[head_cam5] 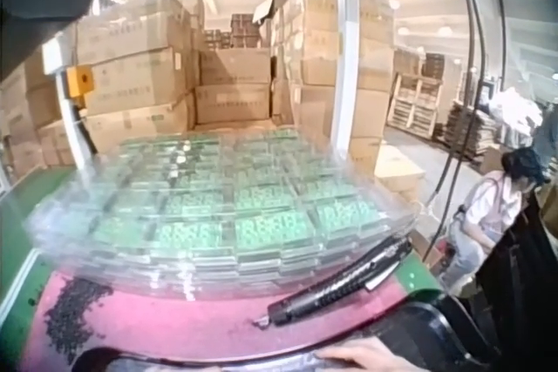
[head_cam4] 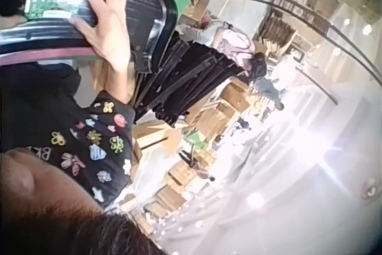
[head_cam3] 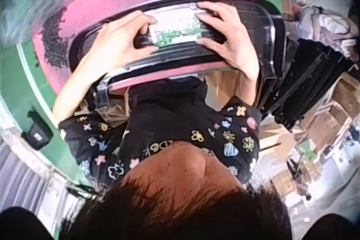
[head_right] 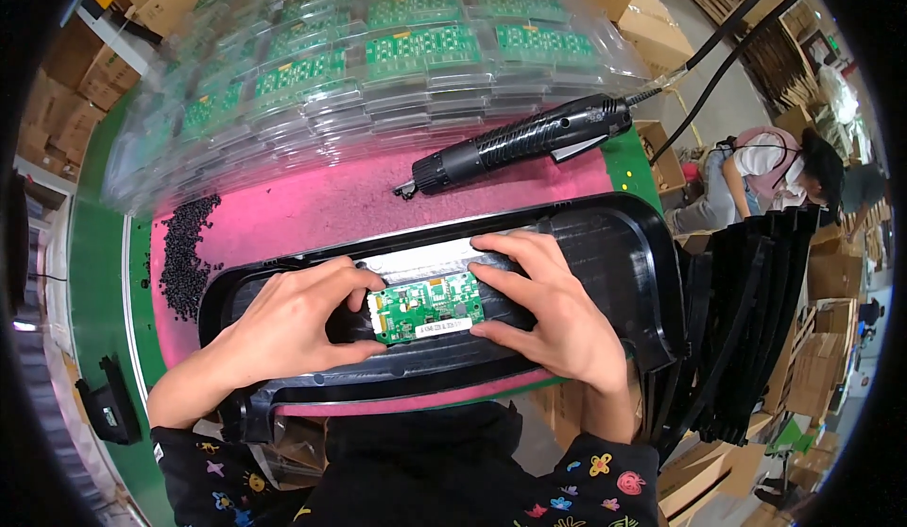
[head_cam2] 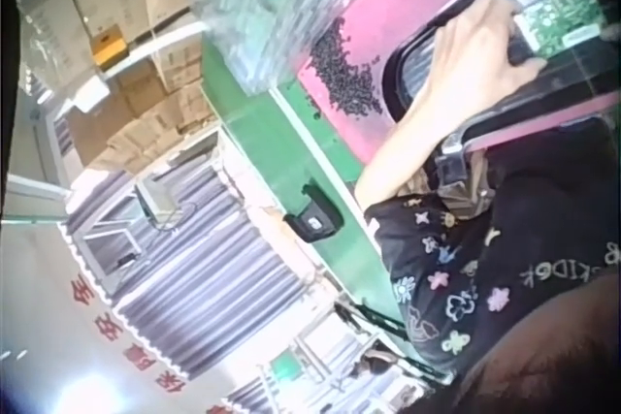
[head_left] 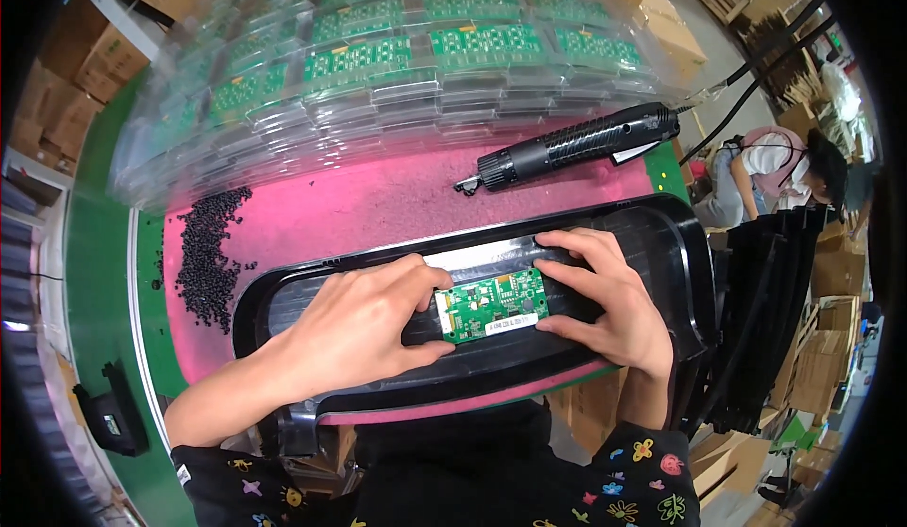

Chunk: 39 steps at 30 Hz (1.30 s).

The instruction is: Assembling printed circuit boards into plastic housings using an electric screwdriver and screws.

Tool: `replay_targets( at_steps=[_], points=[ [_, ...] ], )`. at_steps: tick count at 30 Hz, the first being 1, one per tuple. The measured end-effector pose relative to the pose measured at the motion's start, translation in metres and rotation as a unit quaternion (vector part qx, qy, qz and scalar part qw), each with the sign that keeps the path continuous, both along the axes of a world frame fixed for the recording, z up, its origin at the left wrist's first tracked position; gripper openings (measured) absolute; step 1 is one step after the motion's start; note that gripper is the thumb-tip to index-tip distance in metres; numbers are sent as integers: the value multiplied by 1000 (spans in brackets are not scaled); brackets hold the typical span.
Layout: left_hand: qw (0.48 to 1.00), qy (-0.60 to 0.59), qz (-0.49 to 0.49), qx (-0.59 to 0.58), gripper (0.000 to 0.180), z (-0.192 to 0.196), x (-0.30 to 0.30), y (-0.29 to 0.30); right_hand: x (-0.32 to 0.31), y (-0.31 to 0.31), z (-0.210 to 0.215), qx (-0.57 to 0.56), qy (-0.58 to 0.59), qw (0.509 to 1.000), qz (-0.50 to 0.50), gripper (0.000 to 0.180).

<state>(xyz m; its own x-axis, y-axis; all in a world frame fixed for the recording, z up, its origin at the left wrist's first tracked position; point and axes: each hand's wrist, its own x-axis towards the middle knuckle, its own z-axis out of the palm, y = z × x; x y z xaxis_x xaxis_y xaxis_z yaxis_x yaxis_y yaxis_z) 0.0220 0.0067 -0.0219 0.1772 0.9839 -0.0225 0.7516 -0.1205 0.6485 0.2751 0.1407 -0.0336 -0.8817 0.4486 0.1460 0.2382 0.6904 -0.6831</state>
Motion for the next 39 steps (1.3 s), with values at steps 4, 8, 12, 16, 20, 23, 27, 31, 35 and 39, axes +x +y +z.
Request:
replay_targets(
  at_steps=[4, 8, 12, 16, 20, 23, 27, 31, 35, 39],
  points=[
    [1000, -1, -2, 2, 51, -2, -1, 0, -1, -3, -2, 7, 5, 1000, -11, 60],
    [1000, 15, -15, -13, 54, 2, -1, 1, 1, 1, -3, 19, 4, 1000, -1, 68],
    [998, 28, -23, -43, 63, 8, -4, -2, -3, -9, 18, -17, -10, 999, -39, 82],
    [999, 12, -33, -29, 62, 12, -14, -4, -2, -11, 57, 175, -6, 952, -253, 65],
    [998, 8, -36, -43, 55, 9, -15, -5, 0, 57, 52, 176, -74, 944, -270, 49],
    [999, -8, -26, -24, 50, 6, -16, -9, -22, 74, 51, -87, -51, 949, -300, 45],
    [1000, -24, -5, -8, 44, -1, -21, -12, -73, 48, 29, -42, 420, 862, -281, 56],
    [1000, -19, -23, 3, 40, 3, -19, -12, -107, 16, 19, -249, 305, 901, -182, 56],
    [998, -52, -5, 38, 32, 6, -18, -14, -124, 4, 37, -323, 473, 814, -103, 51],
    [971, -112, 81, 193, 32, 15, -11, -12, -105, -8, 67, -477, 536, 696, -24, 50]
  ],
)
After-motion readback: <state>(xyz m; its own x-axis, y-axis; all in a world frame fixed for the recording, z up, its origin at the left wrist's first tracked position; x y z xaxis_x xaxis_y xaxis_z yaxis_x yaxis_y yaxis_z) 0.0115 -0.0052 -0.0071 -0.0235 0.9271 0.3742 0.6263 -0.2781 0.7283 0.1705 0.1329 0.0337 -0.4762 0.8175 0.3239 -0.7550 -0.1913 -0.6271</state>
